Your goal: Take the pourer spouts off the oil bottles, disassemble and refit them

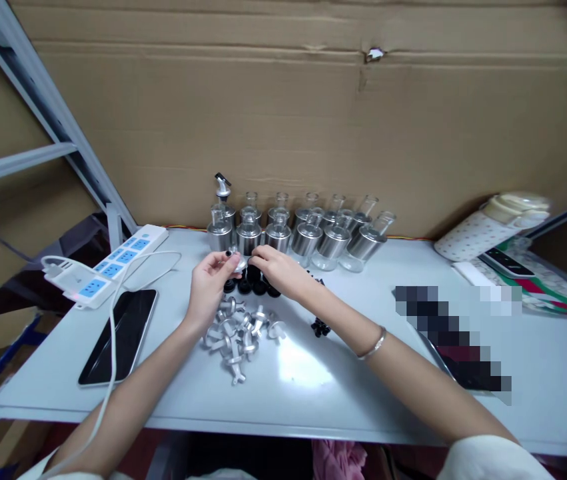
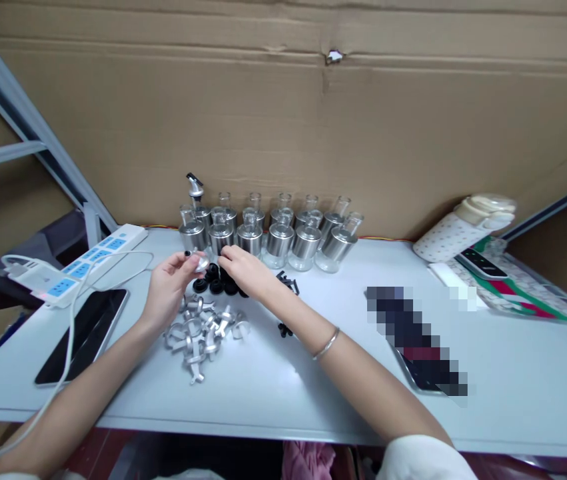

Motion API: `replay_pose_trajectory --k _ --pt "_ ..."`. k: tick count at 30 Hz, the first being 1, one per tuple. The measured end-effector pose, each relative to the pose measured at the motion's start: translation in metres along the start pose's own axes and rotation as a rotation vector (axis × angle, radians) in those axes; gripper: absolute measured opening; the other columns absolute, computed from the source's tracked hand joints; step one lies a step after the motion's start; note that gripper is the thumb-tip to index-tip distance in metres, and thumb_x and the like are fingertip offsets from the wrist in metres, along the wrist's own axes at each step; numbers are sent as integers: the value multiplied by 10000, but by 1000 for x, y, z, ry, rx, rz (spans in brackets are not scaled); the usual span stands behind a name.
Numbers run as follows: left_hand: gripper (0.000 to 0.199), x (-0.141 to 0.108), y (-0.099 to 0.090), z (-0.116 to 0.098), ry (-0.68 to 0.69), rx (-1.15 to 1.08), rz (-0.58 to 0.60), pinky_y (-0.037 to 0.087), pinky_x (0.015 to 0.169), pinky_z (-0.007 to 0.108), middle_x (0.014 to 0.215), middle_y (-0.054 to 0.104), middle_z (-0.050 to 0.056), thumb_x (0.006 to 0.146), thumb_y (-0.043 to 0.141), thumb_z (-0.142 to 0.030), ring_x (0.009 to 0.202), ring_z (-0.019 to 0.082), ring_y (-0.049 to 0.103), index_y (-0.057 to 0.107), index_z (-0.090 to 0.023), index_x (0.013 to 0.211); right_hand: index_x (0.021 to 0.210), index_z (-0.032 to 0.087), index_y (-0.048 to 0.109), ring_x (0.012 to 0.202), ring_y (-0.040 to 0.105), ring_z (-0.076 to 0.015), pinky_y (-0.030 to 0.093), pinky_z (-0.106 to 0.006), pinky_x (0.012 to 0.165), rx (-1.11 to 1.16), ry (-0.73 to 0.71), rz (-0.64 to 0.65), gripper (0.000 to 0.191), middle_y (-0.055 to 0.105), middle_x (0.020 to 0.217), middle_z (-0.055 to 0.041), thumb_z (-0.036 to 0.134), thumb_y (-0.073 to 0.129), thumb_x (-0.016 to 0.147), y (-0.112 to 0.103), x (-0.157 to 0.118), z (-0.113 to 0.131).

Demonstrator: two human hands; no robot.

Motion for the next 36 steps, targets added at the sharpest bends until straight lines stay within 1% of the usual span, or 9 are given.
replay_pose_trajectory --k 8,12,15,19,23,27,30,34,36 --pt "308 -2 4 1 9 40 49 495 802 257 823 652 8 596 808 -318 777 119 598 615 -144 762 1047 158 613 1026 592 -220 524 -382 861 152 5 -127 295 607 1163 -147 46 395 882 -15 -19 -5" --pt "313 -3 7 1 17 85 85 476 870 277 990 652 47 584 805 -275 884 138 604 574 -153 756 1001 150 631 926 631 -215 537 -372 815 223 58 -210 229 658 1034 -131 112 424 912 -28 -32 -9" --pt "305 -6 14 0 39 143 141 487 822 276 992 644 52 602 785 -258 858 140 599 560 -161 784 1004 159 623 888 639 -217 529 -374 782 240 94 -292 174 684 968 -111 161 469 923 -41 -44 -7" --pt "257 -20 33 0 101 345 339 470 695 262 957 640 44 709 721 -264 708 112 545 590 -170 909 1120 174 568 846 639 -190 518 -327 743 292 129 -448 209 690 936 -94 249 512 933 -64 -66 -1" --pt "244 -33 45 -3 220 565 430 446 680 258 871 619 13 736 723 -249 712 123 530 607 -189 942 1047 161 591 749 617 -175 489 -297 667 208 14 -453 149 701 869 -84 220 517 933 -73 -78 16" --pt "320 -41 51 -4 254 546 504 453 722 271 912 629 24 710 757 -262 791 150 569 587 -202 975 956 144 606 685 584 -162 469 -283 639 142 21 -397 125 688 788 -77 181 488 941 -75 -82 19" --pt "409 -47 57 7 93 416 596 455 736 272 989 643 45 687 786 -313 839 164 593 569 -214 1019 925 155 603 660 568 -154 458 -272 618 168 71 -379 164 670 751 -66 185 445 958 -79 -83 15" --pt "425 -64 68 27 -345 -5 674 432 601 245 859 689 48 781 644 -545 663 147 639 526 -210 1014 963 178 591 696 571 -154 463 -266 632 256 21 -360 207 654 760 -55 212 387 981 -81 -81 20" --pt "432 -72 72 34 -540 -112 693 386 522 226 746 698 48 799 604 -574 550 133 621 542 -186 979 977 175 582 713 563 -153 458 -263 648 263 -25 -345 214 648 770 -53 216 372 988 -80 -80 26"
Point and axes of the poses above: each hand's wrist, its own x-axis towards the middle knuckle, its own y-axis out of the palm, z = x × y, the point moved 9 cm from there along x, towards the middle knuckle
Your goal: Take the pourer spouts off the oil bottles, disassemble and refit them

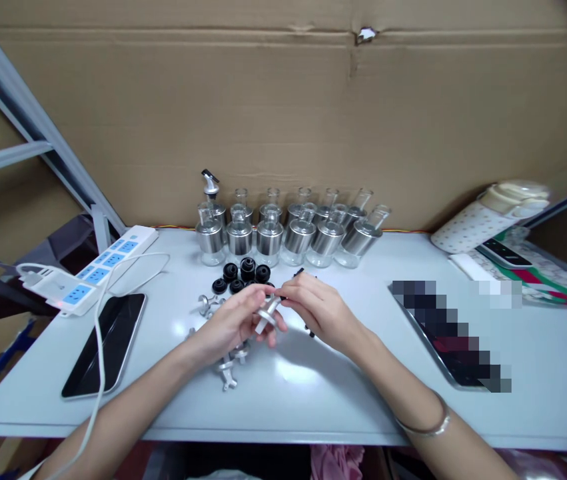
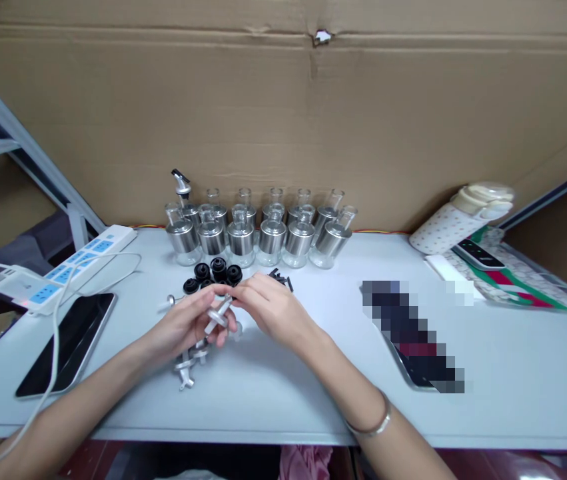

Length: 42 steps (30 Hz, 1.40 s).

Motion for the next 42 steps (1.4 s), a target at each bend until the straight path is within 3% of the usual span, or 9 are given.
replay_pose_trajectory --k 4,9,13,17,20,24,31,38,42 --pt "341 -1 4 10 -169 -25 54 377 493 218 704 712 61 764 686 -470 513 134 634 582 -152 830 855 164 575 639 490 -150 377 -269 591 -131 -63 93 259 598 701 -40 187 352 986 11 -1 8" --pt "358 0 1 11 -125 33 77 380 495 197 740 729 49 748 717 -465 563 147 680 525 -175 833 696 178 522 538 405 -124 317 -258 546 -94 -24 130 392 513 601 -8 202 266 992 16 -1 8" --pt "310 -1 -1 -1 -8 155 74 432 534 212 798 741 61 792 690 -428 607 154 694 516 -176 839 632 183 521 501 417 -100 353 -231 544 127 247 173 420 489 552 16 290 327 990 14 -3 -21" --pt "312 -3 -18 -25 141 161 -85 499 577 260 809 747 56 780 700 -422 589 162 686 508 -183 840 793 179 668 689 569 -140 441 -252 621 330 504 182 228 628 779 -48 332 534 898 1 -16 -61" --pt "340 -3 -35 -39 240 180 -223 475 542 244 779 746 50 757 711 -441 550 149 663 500 -183 824 827 173 688 670 575 -141 460 -266 612 413 637 334 175 642 783 -46 317 587 830 5 -31 -81" --pt "357 -1 -45 -41 273 210 -294 433 526 234 771 743 56 740 714 -452 538 142 647 499 -178 820 793 166 620 595 546 -124 451 -250 575 384 774 480 75 619 665 -3 187 553 769 12 -52 -94" --pt "326 0 -45 -39 247 247 -294 446 547 241 769 740 51 761 697 -434 548 139 648 503 -179 825 710 167 636 583 578 -128 462 -248 575 287 773 675 131 662 649 -10 67 552 723 28 -72 -100" --pt "361 1 -40 -36 225 350 -306 473 565 262 841 739 76 739 702 -477 605 167 667 517 -176 813 754 164 706 611 643 -167 499 -273 582 320 783 667 204 701 669 -27 11 609 660 32 -83 -110" --pt "336 0 -39 -35 249 408 -322 484 586 257 930 702 62 750 690 -474 651 153 653 572 -173 841 814 168 708 645 638 -161 495 -282 616 281 757 616 127 712 728 -38 114 623 737 18 -68 -101"
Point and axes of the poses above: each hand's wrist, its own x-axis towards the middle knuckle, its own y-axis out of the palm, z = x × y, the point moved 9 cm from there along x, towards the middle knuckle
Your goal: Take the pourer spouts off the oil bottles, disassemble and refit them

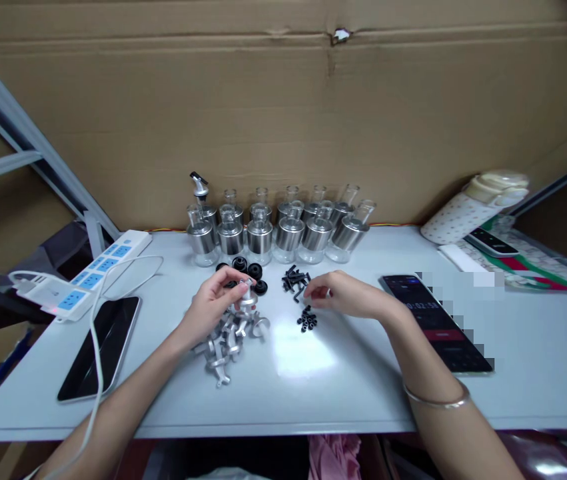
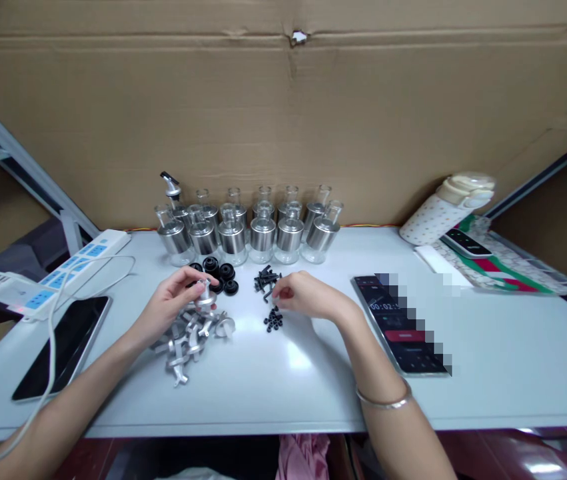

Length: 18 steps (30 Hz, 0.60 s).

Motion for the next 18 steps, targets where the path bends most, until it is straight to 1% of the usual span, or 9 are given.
replay_pose_trajectory --k 2,3,5,6,8,10,12,15,18 --pt "284 0 -6 -5 59 89 -48 471 596 244 830 670 27 770 673 -449 660 144 622 605 -181 834 864 169 693 668 626 -152 485 -277 626 32 -47 -103 113 706 766 -38 207 611 796 -11 -2 17" --pt "254 0 -10 -10 102 168 -65 463 605 240 794 649 17 785 660 -433 667 143 604 623 -186 832 880 170 686 680 619 -147 478 -271 625 55 -74 -156 129 700 781 -37 242 601 816 -16 -3 26" --pt "210 0 -14 -18 190 386 -62 450 631 248 814 621 21 828 619 -402 704 149 581 666 -202 872 887 171 678 696 607 -140 463 -260 617 88 -127 -231 144 690 798 -36 266 579 839 -20 -4 40" --pt "204 1 -13 -20 235 507 -34 449 657 259 853 614 29 854 592 -384 736 158 577 684 -213 913 880 171 677 699 603 -137 456 -255 609 91 -147 -249 145 687 797 -35 262 570 846 -20 -4 45" --pt "216 1 -6 -20 317 727 62 446 742 297 917 605 46 893 543 -344 825 186 572 695 -228 992 865 171 675 707 600 -136 446 -250 601 82 -170 -266 146 687 804 -37 247 551 856 -18 -3 49" --pt "234 0 5 -14 373 904 189 430 810 337 922 605 57 917 505 -307 891 213 552 694 -228 1031 865 170 673 712 601 -136 442 -248 600 67 -176 -270 154 694 820 -42 233 533 865 -15 -1 48" --pt "253 -3 14 -6 393 1035 291 415 832 357 930 610 66 936 471 -287 913 223 529 693 -225 1039 867 169 672 707 599 -137 443 -250 603 54 -176 -269 158 698 828 -43 224 524 870 -14 0 45" --pt "299 -8 23 1 370 1107 372 402 852 362 1011 614 76 956 433 -344 951 225 514 686 -212 1047 859 171 670 706 597 -139 452 -257 622 51 -178 -266 159 695 817 -40 222 520 876 -13 0 45" --pt "404 -13 27 1 340 1116 412 392 879 375 1066 607 78 873 540 -510 993 244 508 664 -188 1082 883 171 665 740 605 -147 470 -268 668 70 -192 -223 143 677 833 -41 268 560 874 -4 0 52"
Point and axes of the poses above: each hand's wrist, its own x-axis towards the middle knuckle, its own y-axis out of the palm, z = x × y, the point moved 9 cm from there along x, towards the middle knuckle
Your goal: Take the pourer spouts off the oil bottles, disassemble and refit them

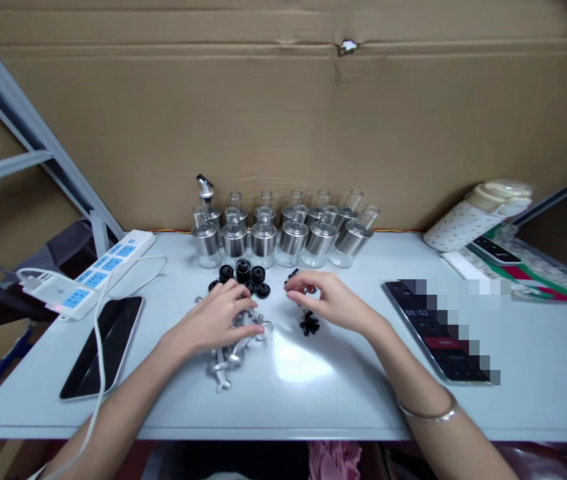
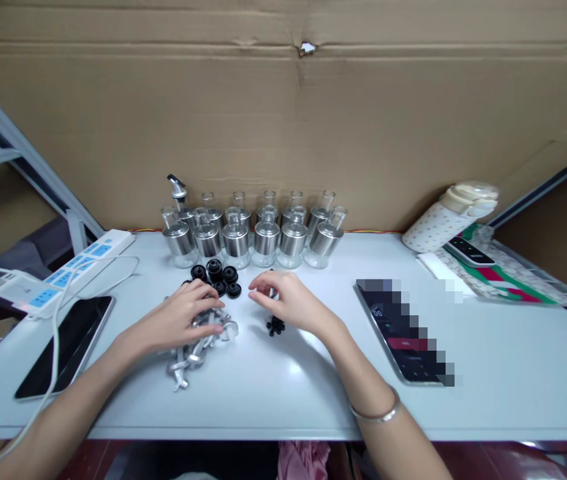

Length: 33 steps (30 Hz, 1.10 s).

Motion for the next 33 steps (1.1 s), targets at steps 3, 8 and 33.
replay_pose_trajectory --k 3,8,33 --pt "442 -1 0 -4 0 34 37 392 863 379 1048 605 72 791 630 -550 974 248 509 674 -179 1028 979 164 639 837 605 -181 486 -303 753 -25 -39 119 286 646 923 -62 365 699 785 23 -3 14" --pt "350 -1 -3 -6 7 42 39 406 832 362 999 619 63 849 595 -481 930 223 519 675 -175 999 1065 148 572 932 584 -214 490 -327 802 -62 -62 276 416 598 1028 -95 357 746 749 63 -8 26" --pt "158 -17 -55 -13 149 122 -639 386 706 314 870 685 57 936 451 -197 784 181 617 587 -148 999 1006 165 553 809 622 -152 509 -281 709 60 -211 -396 184 637 935 -56 217 564 830 -33 95 77"
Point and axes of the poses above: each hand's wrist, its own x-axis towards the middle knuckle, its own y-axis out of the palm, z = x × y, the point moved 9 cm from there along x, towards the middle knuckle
